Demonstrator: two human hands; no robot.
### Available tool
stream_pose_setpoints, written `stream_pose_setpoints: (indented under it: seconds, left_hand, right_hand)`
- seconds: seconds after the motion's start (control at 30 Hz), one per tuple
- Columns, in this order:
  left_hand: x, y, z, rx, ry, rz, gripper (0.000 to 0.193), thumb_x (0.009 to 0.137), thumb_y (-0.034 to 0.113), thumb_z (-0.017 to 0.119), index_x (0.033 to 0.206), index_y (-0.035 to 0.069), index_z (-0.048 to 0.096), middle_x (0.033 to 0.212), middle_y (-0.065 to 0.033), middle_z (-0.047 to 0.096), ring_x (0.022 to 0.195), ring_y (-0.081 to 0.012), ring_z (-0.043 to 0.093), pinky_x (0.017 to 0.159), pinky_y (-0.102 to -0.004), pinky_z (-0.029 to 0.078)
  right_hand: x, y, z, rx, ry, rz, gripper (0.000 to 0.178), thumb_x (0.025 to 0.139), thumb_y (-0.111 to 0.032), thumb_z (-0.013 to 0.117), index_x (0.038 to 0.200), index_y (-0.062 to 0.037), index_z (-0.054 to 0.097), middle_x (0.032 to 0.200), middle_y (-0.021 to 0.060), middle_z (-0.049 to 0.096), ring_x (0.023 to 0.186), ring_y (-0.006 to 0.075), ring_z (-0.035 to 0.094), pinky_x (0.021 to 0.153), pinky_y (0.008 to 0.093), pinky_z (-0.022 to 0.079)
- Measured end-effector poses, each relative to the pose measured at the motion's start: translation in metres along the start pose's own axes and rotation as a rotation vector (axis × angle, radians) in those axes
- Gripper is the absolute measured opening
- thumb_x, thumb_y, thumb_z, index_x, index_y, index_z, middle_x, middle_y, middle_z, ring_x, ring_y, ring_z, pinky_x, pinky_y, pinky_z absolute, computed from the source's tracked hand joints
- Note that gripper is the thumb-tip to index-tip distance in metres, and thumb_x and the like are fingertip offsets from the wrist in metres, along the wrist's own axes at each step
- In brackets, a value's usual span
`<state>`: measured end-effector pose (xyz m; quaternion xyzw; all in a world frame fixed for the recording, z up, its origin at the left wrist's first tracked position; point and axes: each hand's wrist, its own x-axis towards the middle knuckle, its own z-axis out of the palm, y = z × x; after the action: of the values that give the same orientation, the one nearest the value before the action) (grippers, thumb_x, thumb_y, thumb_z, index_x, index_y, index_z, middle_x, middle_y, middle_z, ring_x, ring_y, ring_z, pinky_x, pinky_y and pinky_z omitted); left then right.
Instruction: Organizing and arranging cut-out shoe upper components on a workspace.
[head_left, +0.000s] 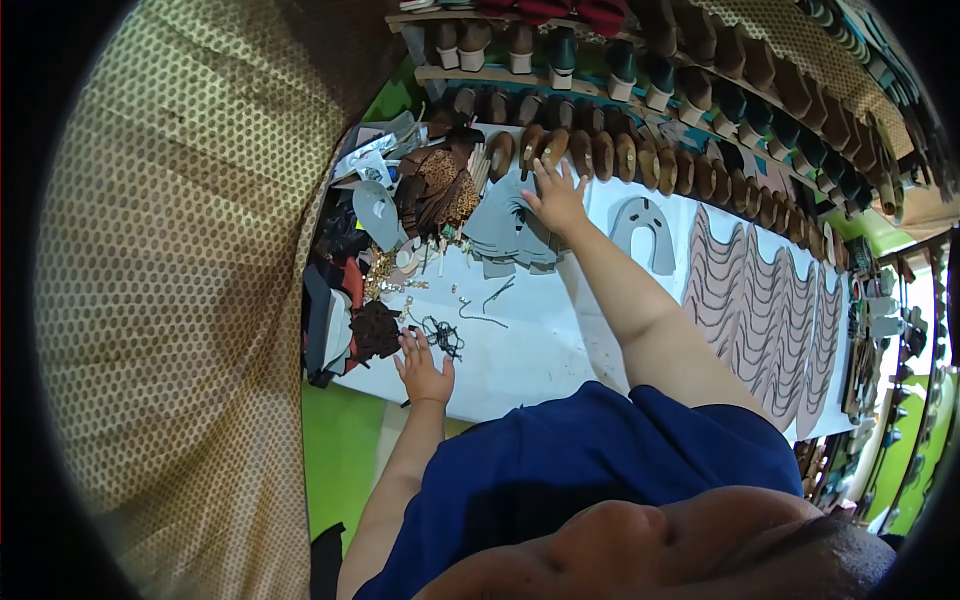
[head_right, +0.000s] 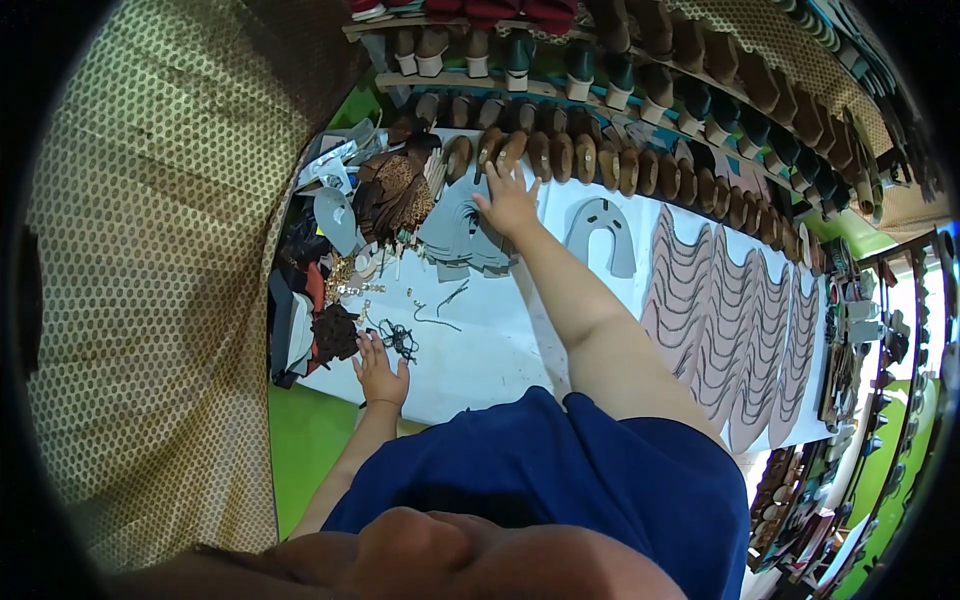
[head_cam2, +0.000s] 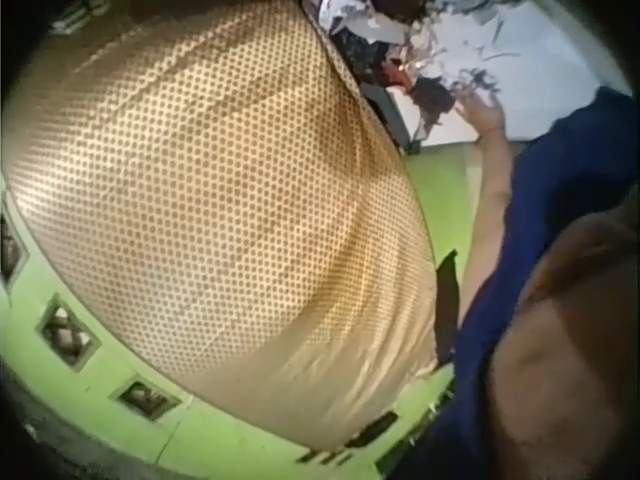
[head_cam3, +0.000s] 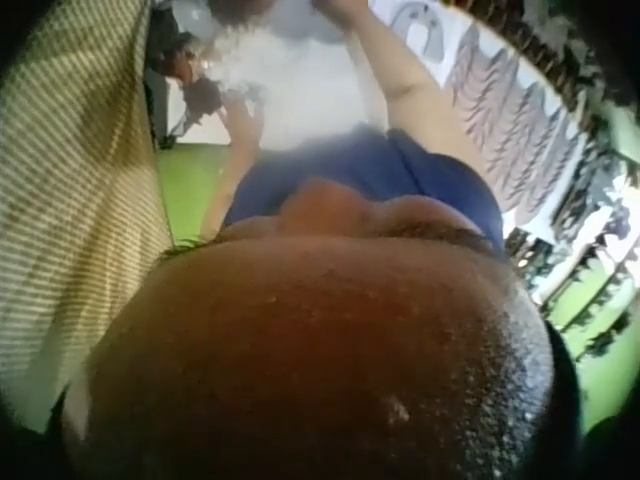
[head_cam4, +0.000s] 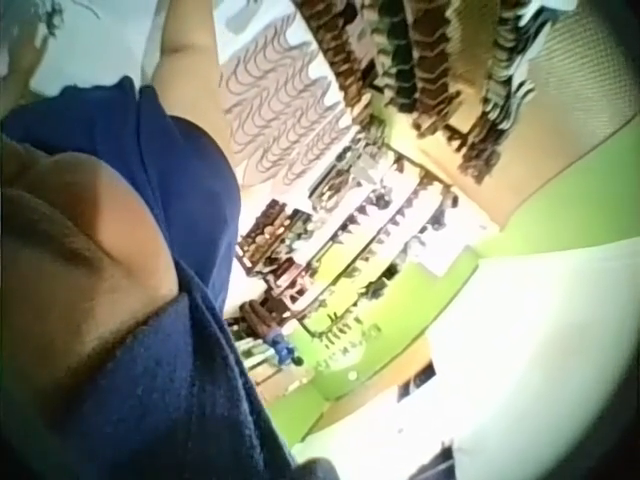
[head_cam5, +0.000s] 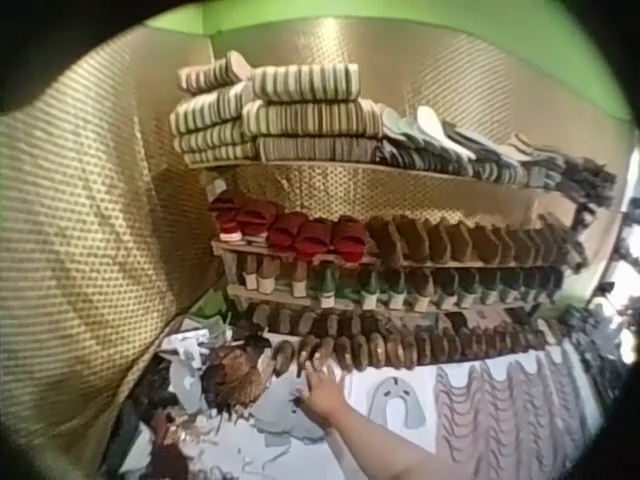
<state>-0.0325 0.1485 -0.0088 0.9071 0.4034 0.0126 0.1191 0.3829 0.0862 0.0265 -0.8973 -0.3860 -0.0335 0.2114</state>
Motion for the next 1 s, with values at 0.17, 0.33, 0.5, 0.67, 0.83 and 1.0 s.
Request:
stream_pose_setpoints:
  seconds: [0.17, 0.33, 0.5, 0.67, 0.83, 1.0]
  left_hand:
    - [0.001, 0.002, -0.001, 0.006, 0.002, -0.001, 0.088, 0.086, 0.031, 0.063, 0.158, 0.009, 0.017, 0.165, -0.0211, 0.011, 0.152, -0.0360, 0.016, 0.120, -0.0553, 0.010]
    - [0.000, -0.001, -0.001, -0.034, 0.036, -0.008, 0.089, 0.088, 0.031, 0.062, 0.158, 0.004, 0.015, 0.165, -0.0214, 0.010, 0.152, -0.0347, 0.015, 0.120, -0.0545, 0.011]
    - [0.002, -0.003, 0.006, -0.059, 0.023, -0.014, 0.090, 0.089, 0.031, 0.060, 0.157, 0.000, 0.010, 0.165, -0.0204, 0.011, 0.153, -0.0327, 0.014, 0.121, -0.0526, 0.009]
    - [-0.002, -0.007, 0.006, -0.031, 0.023, -0.020, 0.090, 0.089, 0.032, 0.060, 0.158, 0.002, 0.011, 0.165, -0.0191, 0.012, 0.153, -0.0326, 0.015, 0.121, -0.0533, 0.010]
    - [-0.002, -0.005, 0.006, 0.007, 0.070, -0.002, 0.087, 0.087, 0.036, 0.061, 0.158, 0.010, 0.019, 0.165, -0.0160, 0.015, 0.152, -0.0323, 0.017, 0.120, -0.0557, 0.013]
    - [0.002, -0.003, 0.008, 0.009, 0.060, 0.000, 0.088, 0.086, 0.034, 0.062, 0.158, 0.010, 0.019, 0.165, -0.0161, 0.016, 0.152, -0.0323, 0.018, 0.120, -0.0549, 0.012]
  right_hand:
    - [0.012, -0.014, 0.017, -0.014, 0.055, 0.079, 0.046, 0.088, -0.032, 0.067, 0.131, -0.0168, 0.061, 0.142, 0.0082, 0.053, 0.143, 0.0308, 0.035, 0.112, 0.0698, 0.020]
    - [-0.003, -0.015, 0.003, 0.040, 0.246, -0.185, 0.022, 0.086, -0.020, 0.067, 0.107, -0.0151, 0.070, 0.110, 0.0032, 0.071, 0.118, 0.0255, 0.059, 0.111, 0.0669, 0.025]
    - [-0.043, -0.026, -0.062, 0.424, 0.080, -0.355, 0.014, 0.085, -0.014, 0.070, 0.098, -0.0098, 0.071, 0.087, 0.0052, 0.072, 0.088, 0.0268, 0.069, 0.099, 0.0434, 0.047]
    - [-0.096, -0.025, -0.168, 0.675, -0.448, -0.359, 0.016, 0.086, -0.008, 0.071, 0.102, -0.0069, 0.073, 0.087, 0.0046, 0.073, 0.083, 0.0171, 0.069, 0.078, 0.0304, 0.052]
    - [-0.113, -0.019, -0.209, 0.656, -1.036, -0.421, 0.016, 0.085, -0.012, 0.073, 0.100, -0.0077, 0.074, 0.082, 0.0035, 0.073, 0.079, 0.0168, 0.069, 0.073, 0.0309, 0.051]
    - [-0.112, -0.038, -0.093, 0.283, -1.252, -0.621, 0.021, 0.080, -0.024, 0.074, 0.097, -0.0125, 0.075, 0.082, 0.0056, 0.074, 0.074, 0.0210, 0.068, 0.070, 0.0364, 0.050]
